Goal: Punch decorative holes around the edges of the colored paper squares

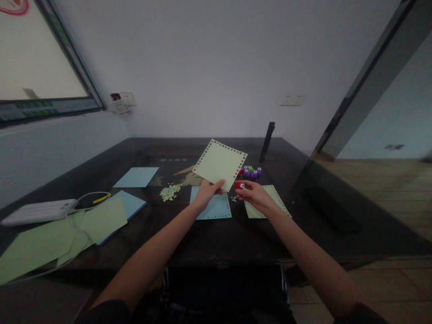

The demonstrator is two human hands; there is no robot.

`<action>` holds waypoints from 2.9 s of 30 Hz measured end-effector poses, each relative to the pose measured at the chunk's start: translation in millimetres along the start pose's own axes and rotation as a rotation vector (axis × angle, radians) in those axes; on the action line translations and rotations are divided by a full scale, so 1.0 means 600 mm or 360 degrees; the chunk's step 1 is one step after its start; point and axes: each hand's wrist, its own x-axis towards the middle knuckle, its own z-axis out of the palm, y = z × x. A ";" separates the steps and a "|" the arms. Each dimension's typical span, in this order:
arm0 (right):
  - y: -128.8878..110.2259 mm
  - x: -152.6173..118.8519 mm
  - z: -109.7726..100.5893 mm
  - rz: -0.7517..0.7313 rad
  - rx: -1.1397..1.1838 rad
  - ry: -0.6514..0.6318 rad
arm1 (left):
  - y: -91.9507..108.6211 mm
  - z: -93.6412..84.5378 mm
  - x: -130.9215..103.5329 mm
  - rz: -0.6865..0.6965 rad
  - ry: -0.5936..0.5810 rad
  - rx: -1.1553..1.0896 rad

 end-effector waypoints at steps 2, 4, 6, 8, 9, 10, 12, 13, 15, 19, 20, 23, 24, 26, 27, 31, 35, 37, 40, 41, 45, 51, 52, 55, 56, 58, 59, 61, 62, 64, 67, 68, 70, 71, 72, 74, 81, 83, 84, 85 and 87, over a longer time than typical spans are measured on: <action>0.006 -0.005 0.000 0.0028 0.0116 -0.0058 | -0.005 -0.001 -0.006 0.0029 -0.0030 0.0173; 0.010 -0.008 -0.001 0.0039 0.0171 -0.0104 | -0.003 -0.006 -0.012 0.0036 -0.0056 0.0291; 0.011 -0.008 -0.004 0.0025 0.0186 -0.0105 | 0.005 -0.010 -0.017 0.0038 -0.0033 0.0337; 0.010 -0.007 -0.006 0.0016 0.0190 -0.0074 | 0.013 -0.011 -0.020 0.0045 -0.0018 0.0368; 0.009 -0.006 -0.007 0.0013 0.0193 -0.0056 | 0.016 -0.011 -0.021 0.0044 -0.0020 0.0387; 0.008 -0.005 -0.009 0.0007 0.0196 -0.0040 | 0.018 -0.009 -0.022 0.0041 -0.0025 0.0407; 0.008 -0.004 -0.011 -0.0014 0.0202 -0.0016 | 0.019 -0.007 -0.024 0.0040 -0.0034 0.0436; 0.008 -0.003 -0.012 -0.0025 0.0204 -0.0006 | 0.019 -0.005 -0.025 0.0042 -0.0037 0.0442; 0.010 -0.002 -0.012 -0.0038 0.0198 0.0006 | 0.018 -0.004 -0.026 0.0049 -0.0040 0.0436; 0.012 -0.002 -0.010 -0.0044 0.0159 0.0002 | 0.016 -0.004 -0.026 0.0046 -0.0022 0.0407; 0.012 -0.002 -0.009 -0.0047 0.0149 0.0004 | 0.016 -0.004 -0.026 0.0043 -0.0019 0.0396; 0.012 -0.003 -0.007 -0.0047 0.0132 0.0020 | 0.014 -0.004 -0.026 0.0034 -0.0042 0.0374; 0.012 -0.003 -0.007 -0.0044 0.0133 0.0022 | 0.013 -0.004 -0.025 0.0036 -0.0050 0.0376; 0.012 -0.004 -0.006 -0.0042 0.0145 0.0016 | 0.012 -0.005 -0.025 0.0045 -0.0056 0.0396; 0.012 -0.005 -0.006 -0.0046 0.0155 0.0010 | 0.012 -0.005 -0.025 0.0050 -0.0049 0.0410; 0.012 -0.006 -0.005 -0.0058 0.0190 -0.0010 | 0.015 -0.004 -0.026 0.0054 -0.0019 0.0447; 0.010 -0.008 -0.003 -0.0033 0.0210 0.0008 | 0.016 -0.002 -0.027 0.0055 -0.0032 0.0437; 0.009 -0.009 -0.002 -0.0033 0.0188 0.0008 | 0.016 -0.002 -0.027 0.0054 -0.0037 0.0430; 0.009 -0.009 -0.002 -0.0049 0.0128 0.0000 | 0.016 -0.001 -0.028 0.0060 -0.0048 0.0441; 0.009 -0.010 -0.002 -0.0051 0.0115 -0.0006 | 0.016 -0.001 -0.029 0.0068 -0.0053 0.0452; 0.010 -0.010 -0.001 -0.0054 0.0104 -0.0025 | 0.018 0.000 -0.031 0.0085 -0.0087 0.0501; 0.012 -0.011 0.004 -0.0046 0.0047 -0.0012 | 0.010 0.001 -0.029 0.0142 -0.0123 0.0616; 0.013 -0.011 0.005 -0.0042 0.0043 -0.0011 | 0.008 0.000 -0.029 0.0158 -0.0132 0.0643; 0.014 -0.011 0.007 -0.0030 0.0037 0.0006 | 0.004 -0.001 -0.028 0.0185 -0.0146 0.0686; 0.015 -0.011 0.007 -0.0027 0.0035 0.0007 | 0.003 -0.001 -0.028 0.0187 -0.0145 0.0689; 0.016 -0.011 0.009 -0.0022 0.0017 -0.0002 | 0.004 -0.001 -0.029 0.0180 -0.0133 0.0685; 0.017 -0.012 0.009 -0.0020 0.0004 -0.0004 | 0.006 0.000 -0.029 0.0173 -0.0125 0.0675; 0.018 -0.012 0.011 -0.0013 -0.0026 -0.0007 | 0.009 0.003 -0.031 0.0149 -0.0117 0.0640; 0.019 -0.012 0.011 -0.0012 -0.0033 -0.0005 | 0.012 0.005 -0.033 0.0135 -0.0116 0.0618; 0.021 -0.011 0.012 -0.0016 -0.0028 0.0001 | 0.016 0.008 -0.035 0.0112 -0.0111 0.0575; 0.023 -0.011 0.012 -0.0029 -0.0023 -0.0003 | 0.021 0.011 -0.039 0.0100 -0.0089 0.0555; 0.023 -0.011 0.012 -0.0032 -0.0023 -0.0004 | 0.022 0.011 -0.039 0.0101 -0.0088 0.0558; 0.024 -0.010 0.011 -0.0036 -0.0027 -0.0005 | 0.022 0.011 -0.040 0.0103 -0.0095 0.0563; 0.025 -0.010 0.011 -0.0036 -0.0029 -0.0005 | 0.021 0.011 -0.040 0.0105 -0.0099 0.0564; 0.025 -0.010 0.011 -0.0036 -0.0031 -0.0006 | 0.021 0.011 -0.039 0.0108 -0.0101 0.0565; 0.025 -0.009 0.011 -0.0035 -0.0033 -0.0004 | 0.019 0.010 -0.039 0.0119 -0.0101 0.0573; 0.019 -0.015 0.014 -0.0028 -0.0136 0.0016 | 0.009 0.006 -0.034 0.0146 -0.0127 0.0639; 0.017 -0.016 0.014 -0.0025 -0.0181 0.0030 | 0.007 0.005 -0.033 0.0159 -0.0143 0.0663; 0.017 -0.016 0.014 -0.0026 -0.0193 0.0037 | 0.006 0.004 -0.033 0.0160 -0.0149 0.0675; 0.017 -0.016 0.013 -0.0029 -0.0196 0.0041 | 0.006 0.004 -0.033 0.0158 -0.0151 0.0685; 0.020 -0.014 0.012 -0.0040 -0.0185 0.0046 | 0.007 0.004 -0.033 0.0147 -0.0152 0.0703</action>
